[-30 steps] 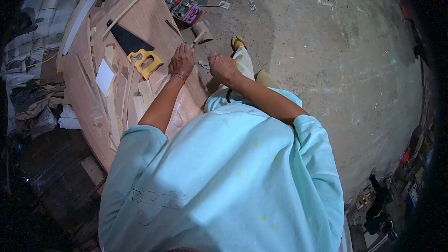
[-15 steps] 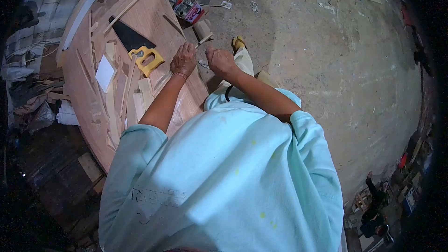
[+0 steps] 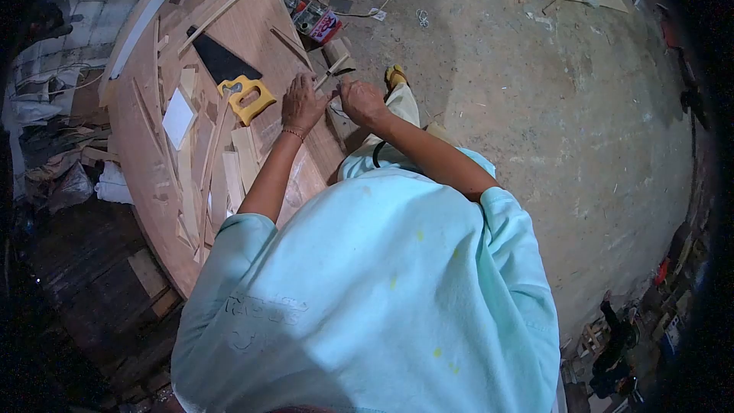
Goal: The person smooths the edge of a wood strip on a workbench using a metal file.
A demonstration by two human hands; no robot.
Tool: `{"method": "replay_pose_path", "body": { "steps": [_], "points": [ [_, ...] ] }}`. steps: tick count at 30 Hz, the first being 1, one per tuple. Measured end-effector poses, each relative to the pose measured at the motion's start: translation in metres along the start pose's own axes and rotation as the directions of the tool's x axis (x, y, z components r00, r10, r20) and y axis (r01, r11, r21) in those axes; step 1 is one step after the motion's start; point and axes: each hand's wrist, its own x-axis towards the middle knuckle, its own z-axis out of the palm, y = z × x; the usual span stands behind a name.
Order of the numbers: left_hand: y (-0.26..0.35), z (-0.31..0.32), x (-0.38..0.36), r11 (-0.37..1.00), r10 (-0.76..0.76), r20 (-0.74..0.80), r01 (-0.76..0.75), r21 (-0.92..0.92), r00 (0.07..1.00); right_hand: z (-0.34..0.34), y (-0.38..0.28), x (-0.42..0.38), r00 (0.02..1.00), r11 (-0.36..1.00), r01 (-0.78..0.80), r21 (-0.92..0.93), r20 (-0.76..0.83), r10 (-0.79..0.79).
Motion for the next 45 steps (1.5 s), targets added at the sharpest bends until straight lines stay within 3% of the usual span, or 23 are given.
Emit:
{"method": "replay_pose_path", "body": {
  "steps": [5, 8, 11, 14, 17, 21, 29, 32, 38, 45],
  "points": [
    [-0.001, 0.023, 0.011, 0.985, 0.013, -0.026, -0.008, 0.172, 1.0, -0.005, -0.002, -0.001, 1.0, 1.0, -0.017, 0.019, 0.012, 0.017],
    [-0.007, 0.03, 0.011, 0.98, 0.14, -0.069, -0.128, 0.153, 0.988, -0.003, -0.003, 0.001, 0.999, 0.999, -0.036, 0.025, 0.017, 0.036],
    [-0.004, 0.031, 0.009, 0.979, 0.155, -0.119, -0.137, 0.15, 0.981, 0.005, -0.004, 0.009, 0.999, 0.999, -0.032, 0.033, -0.033, 0.033],
    [-0.005, 0.033, 0.01, 0.988, 0.139, -0.149, -0.126, 0.091, 0.979, 0.005, -0.005, 0.013, 0.998, 1.0, 0.002, -0.01, -0.071, -0.002],
    [-0.003, 0.035, 0.011, 0.986, 0.115, -0.221, -0.085, 0.143, 0.969, 0.003, -0.002, 0.006, 0.998, 1.0, 0.015, -0.02, -0.061, -0.016],
    [-0.003, 0.037, 0.012, 0.995, 0.066, -0.197, -0.049, 0.091, 0.978, -0.01, 0.008, -0.027, 1.0, 1.0, 0.009, -0.001, 0.013, -0.009],
    [0.001, 0.034, 0.011, 0.993, 0.056, -0.206, -0.032, 0.116, 0.977, -0.002, 0.003, -0.005, 1.0, 1.0, 0.006, 0.001, -0.01, -0.006],
    [-0.004, 0.039, 0.012, 0.994, 0.08, -0.246, -0.057, 0.099, 0.966, 0.004, 0.0, 0.01, 0.987, 0.998, 0.068, -0.009, -0.145, -0.069],
    [-0.002, 0.041, 0.013, 0.996, 0.022, -0.228, -0.001, 0.094, 0.973, -0.011, 0.015, -0.026, 1.0, 1.0, -0.019, 0.013, 0.002, 0.019],
    [-0.004, 0.042, 0.012, 0.994, 0.055, -0.211, -0.034, 0.102, 0.976, 0.008, 0.004, 0.011, 0.995, 0.997, 0.02, 0.07, -0.098, -0.014]
  ]
}}
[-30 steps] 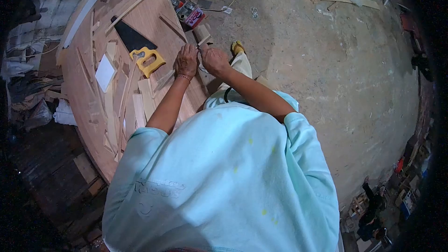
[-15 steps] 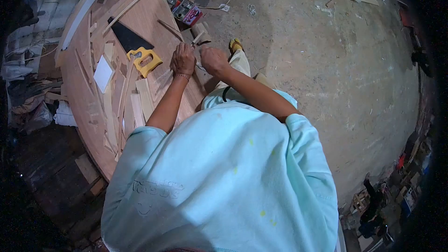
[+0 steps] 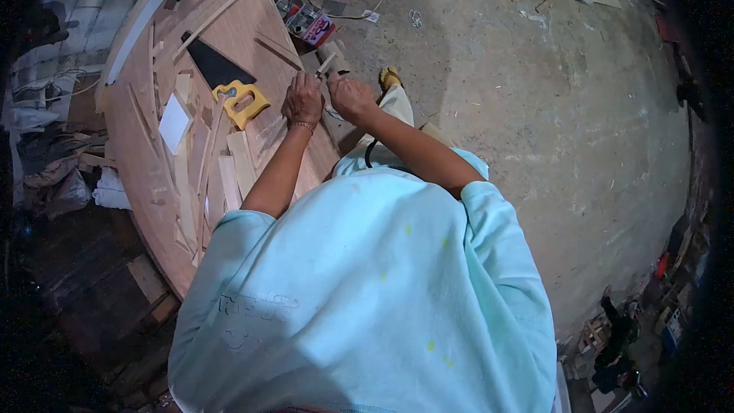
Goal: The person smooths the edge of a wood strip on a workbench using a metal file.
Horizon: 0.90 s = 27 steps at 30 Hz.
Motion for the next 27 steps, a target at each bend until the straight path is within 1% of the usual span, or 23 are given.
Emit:
{"method": "replay_pose_path", "body": {
  "steps": [2, 4, 5, 7, 9, 11, 13, 14, 15, 16, 17, 18, 20, 23, 25, 27],
  "points": [
    [0.0, 0.001, 0.001, 1.0, 0.002, -0.047, -0.003, -0.026, 0.999, 0.002, 0.002, 0.0, 0.999, 1.0, -0.008, 0.017, -0.031, 0.008],
    [0.004, -0.001, 0.003, 1.0, -0.017, -0.028, 0.016, -0.022, 0.999, -0.003, 0.01, -0.012, 0.995, 0.995, 0.036, -0.09, 0.092, -0.028],
    [0.005, -0.004, 0.002, 0.999, -0.038, -0.005, 0.038, -0.009, 0.999, -0.005, 0.012, -0.019, 0.994, 0.995, 0.043, -0.095, 0.1, -0.033],
    [0.003, -0.002, 0.003, 0.999, -0.041, -0.02, 0.041, -0.01, 0.999, -0.015, 0.009, -0.025, 0.993, 0.999, -0.038, -0.018, 0.11, 0.039],
    [0.002, 0.0, 0.0, 1.0, -0.024, -0.016, 0.024, -0.004, 1.0, -0.009, 0.006, -0.023, 0.995, 1.0, -0.019, -0.015, 0.1, 0.021],
    [0.0, 0.004, 0.002, 0.999, -0.047, -0.018, 0.046, -0.013, 0.999, -0.005, 0.005, -0.014, 0.997, 1.0, -0.012, -0.009, 0.075, 0.012],
    [0.002, 0.001, 0.001, 0.999, -0.038, -0.01, 0.038, -0.009, 0.999, -0.003, 0.008, -0.002, 0.99, 0.999, -0.035, -0.037, 0.136, 0.039],
    [0.002, 0.0, 0.002, 0.999, -0.034, -0.005, 0.034, -0.002, 0.999, -0.001, 0.007, 0.0, 0.99, 0.999, -0.038, -0.036, 0.132, 0.042],
    [0.002, 0.0, 0.001, 1.0, -0.029, -0.002, 0.029, -0.001, 1.0, 0.002, 0.004, 0.001, 0.995, 0.999, -0.051, -0.011, 0.085, 0.052],
    [0.003, 0.001, 0.0, 1.0, -0.021, -0.032, 0.022, 0.005, 0.999, 0.004, 0.001, 0.002, 0.997, 0.998, -0.062, 0.013, 0.038, 0.061],
    [0.002, 0.002, 0.002, 1.0, -0.014, -0.066, 0.015, 0.01, 0.998, 0.001, 0.003, 0.0, 0.998, 0.998, -0.062, 0.013, 0.035, 0.061],
    [0.003, 0.001, 0.002, 1.0, -0.018, -0.067, 0.018, 0.008, 0.998, -0.008, 0.004, -0.009, 0.997, 0.999, -0.046, 0.021, 0.063, 0.044],
    [0.004, -0.003, 0.004, 0.999, -0.045, -0.013, 0.045, -0.024, 0.999, -0.016, 0.009, -0.023, 0.995, 0.999, -0.026, 0.021, 0.098, 0.024],
    [-0.001, 0.006, 0.002, 0.999, -0.037, -0.037, 0.037, -0.011, 0.999, -0.011, 0.013, -0.028, 0.99, 1.0, -0.028, -0.003, 0.141, 0.028],
    [0.001, 0.001, 0.002, 0.998, -0.063, -0.025, 0.062, -0.016, 0.998, -0.002, 0.009, -0.016, 0.999, 1.0, -0.017, 0.023, 0.041, 0.016],
    [0.001, -0.001, 0.004, 0.997, -0.075, -0.011, 0.075, -0.025, 0.997, -0.002, 0.01, -0.009, 0.999, 1.0, -0.007, 0.026, 0.049, 0.006]
  ]
}}
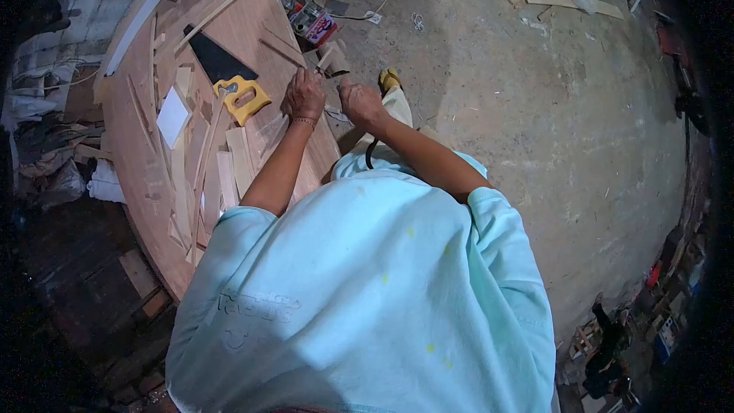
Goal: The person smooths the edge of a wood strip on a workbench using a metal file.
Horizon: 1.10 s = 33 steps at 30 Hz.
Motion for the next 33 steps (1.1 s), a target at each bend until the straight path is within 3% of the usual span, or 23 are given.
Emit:
{"method": "replay_pose_path", "body": {
  "steps": [12, 16, 20, 22, 24, 26, 28, 30, 33],
  "points": [
    [0.002, 0.0, -0.001, 0.999, -0.016, -0.009, 0.015, -0.03, 1.0, -0.023, 0.002, -0.022, 0.999, 0.992, 0.007, -0.123, 0.053, 0.0],
    [0.004, -0.005, -0.001, 1.0, 0.016, 0.02, -0.016, 0.006, 1.0, -0.006, -0.006, 0.002, 0.995, 0.983, 0.094, -0.157, -0.028, -0.1],
    [0.002, -0.009, -0.002, 1.0, 0.01, 0.094, -0.01, -0.005, 0.996, -0.01, 0.002, 0.0, 0.998, 0.986, 0.056, -0.156, 0.009, -0.056],
    [0.008, -0.023, -0.008, 1.0, -0.009, 0.142, 0.014, -0.028, 0.99, -0.01, 0.006, -0.011, 0.999, 0.99, 0.054, -0.133, 0.01, -0.053],
    [0.012, -0.04, -0.02, 0.998, -0.058, 0.041, 0.058, 0.004, 0.997, -0.005, 0.013, -0.015, 0.998, 0.989, 0.06, -0.136, -0.001, -0.06],
    [0.007, -0.039, -0.036, 0.995, -0.098, 0.045, 0.097, 0.03, 0.994, -0.001, 0.021, -0.017, 0.997, 0.988, 0.072, -0.137, -0.01, -0.074],
    [0.002, -0.039, -0.046, 0.988, -0.143, 0.046, 0.141, 0.058, 0.989, -0.002, 0.024, -0.019, 0.998, 0.999, -0.029, -0.043, 0.048, 0.031],
    [0.0, -0.039, -0.053, 0.981, -0.192, 0.124, 0.187, 0.047, 0.974, -0.006, 0.021, -0.02, 0.999, 0.999, -0.035, -0.005, 0.021, 0.035],
    [0.002, -0.035, -0.052, 0.975, -0.209, 0.083, 0.214, -0.055, 0.974, -0.009, 0.019, -0.016, 0.999, 0.996, -0.048, 0.077, 0.001, 0.048]
  ]
}}
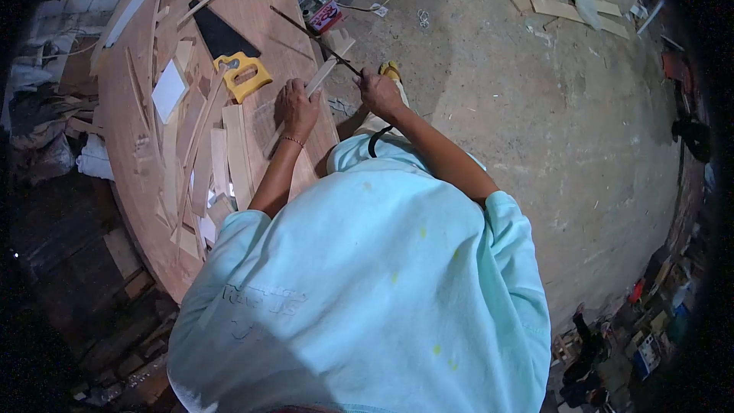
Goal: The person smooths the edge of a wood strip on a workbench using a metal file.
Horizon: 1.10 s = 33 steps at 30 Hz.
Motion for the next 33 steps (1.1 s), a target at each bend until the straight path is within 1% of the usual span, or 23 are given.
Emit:
{"method": "replay_pose_path", "body": {
  "steps": [1, 2, 3, 4, 5, 6, 7, 8, 9, 10, 12, 13, 14, 16, 18, 20, 22, 24, 26, 27, 30, 32, 33],
  "points": [
    [0.003, -0.002, 0.001, 1.0, -0.008, -0.007, 0.008, -0.004, 1.0, -0.003, -0.003, 0.001, 1.0, 0.999, -0.014, 0.042, -0.017, 0.015],
    [0.006, -0.004, 0.003, 0.978, -0.108, 0.036, 0.113, -0.174, 0.993, -0.005, -0.006, 0.002, 0.999, 0.996, -0.029, 0.085, -0.032, 0.032],
    [0.013, -0.009, 0.004, 0.917, -0.199, 0.096, 0.22, -0.334, 0.975, -0.004, -0.003, 0.004, 0.999, 0.997, -0.025, 0.079, -0.027, 0.028],
    [0.02, -0.014, 0.005, 0.913, -0.209, 0.094, 0.229, -0.337, 0.973, -0.002, 0.002, 0.005, 0.998, 0.992, -0.022, 0.121, -0.057, 0.029],
    [0.028, -0.022, 0.006, 0.905, -0.171, 0.077, 0.187, -0.383, 0.982, -0.001, 0.005, 0.007, 0.996, 0.986, -0.01, 0.165, -0.082, 0.024],
    [0.03, -0.029, 0.007, 0.896, -0.144, 0.046, 0.15, -0.417, 0.988, -0.007, 0.001, 0.006, 0.993, 0.987, -0.054, 0.149, -0.098, 0.069],
    [0.029, -0.035, 0.007, 0.914, -0.136, 0.04, 0.141, -0.38, 0.99, -0.013, -0.006, 0.005, 0.99, 0.987, -0.081, 0.139, -0.105, 0.096],
    [0.03, -0.037, 0.007, 0.931, -0.13, 0.037, 0.135, -0.34, 0.991, -0.014, -0.006, 0.007, 0.985, 0.971, -0.155, 0.18, -0.047, 0.166],
    [0.009, 0.009, 0.01, 0.841, -0.096, -0.195, -0.025, -0.54, 0.976, -0.017, -0.016, 0.007, 0.987, 0.966, -0.151, 0.209, -0.02, 0.158],
    [0.002, 0.017, 0.012, 0.838, -0.108, -0.201, -0.019, -0.545, 0.974, -0.026, -0.019, 0.005, 0.985, 0.96, -0.168, 0.225, -0.011, 0.175],
    [0.01, 0.021, 0.018, 0.755, -0.107, -0.181, -0.039, -0.655, 0.978, -0.029, -0.018, 0.003, 0.988, 0.977, -0.087, 0.194, -0.112, 0.11],
    [0.016, 0.014, 0.018, 0.723, -0.155, -0.103, 0.042, -0.689, 0.983, -0.033, -0.023, 0.003, 0.985, 0.973, -0.151, 0.172, -0.052, 0.162],
    [0.016, 0.014, 0.019, 0.717, -0.151, -0.098, 0.041, -0.696, 0.984, -0.033, -0.024, 0.004, 0.986, 0.978, -0.148, 0.145, -0.058, 0.158],
    [0.016, 0.016, 0.02, 0.643, -0.177, 0.041, 0.147, -0.752, 0.983, -0.036, -0.03, 0.004, 0.984, 0.975, -0.159, 0.158, -0.058, 0.17],
    [0.016, 0.019, 0.021, 0.633, -0.176, 0.021, 0.129, -0.763, 0.984, -0.033, -0.026, 0.005, 0.985, 0.979, -0.137, 0.152, -0.082, 0.15],
    [0.02, 0.009, 0.02, 0.637, -0.228, 0.113, 0.236, -0.734, 0.967, -0.032, -0.024, 0.005, 0.986, 0.982, -0.115, 0.147, -0.104, 0.131],
    [0.022, 0.009, 0.02, 0.642, -0.216, 0.107, 0.224, -0.734, 0.97, -0.034, -0.028, 0.006, 0.989, 0.976, -0.086, 0.198, -0.103, 0.108],
    [0.024, 0.011, 0.019, 0.646, -0.207, 0.099, 0.213, -0.733, 0.973, -0.03, -0.024, 0.01, 0.987, 0.978, -0.095, 0.184, -0.109, 0.116],
    [0.025, 0.014, 0.018, 0.618, -0.185, 0.077, 0.177, -0.766, 0.98, -0.026, -0.023, 0.012, 0.98, 0.971, 0.003, 0.24, -0.196, 0.045],
    [0.026, 0.015, 0.017, 0.616, -0.179, 0.078, 0.173, -0.769, 0.981, -0.027, -0.025, 0.012, 0.978, 0.972, 0.0, 0.237, -0.201, 0.049],
    [0.026, 0.013, 0.016, 0.628, -0.138, 0.126, 0.185, -0.756, 0.982, -0.031, -0.032, 0.015, 0.982, 0.968, -0.006, 0.25, -0.182, 0.053],
    [0.026, 0.009, 0.015, 0.567, -0.149, 0.194, 0.245, -0.787, 0.97, -0.029, -0.034, 0.017, 0.987, 0.968, -0.04, 0.249, -0.142, 0.078],
    [0.023, 0.01, 0.015, 0.565, -0.142, 0.198, 0.244, -0.788, 0.97, -0.026, -0.034, 0.018, 0.98, 0.964, -0.011, 0.266, -0.19, 0.063]
  ]
}}
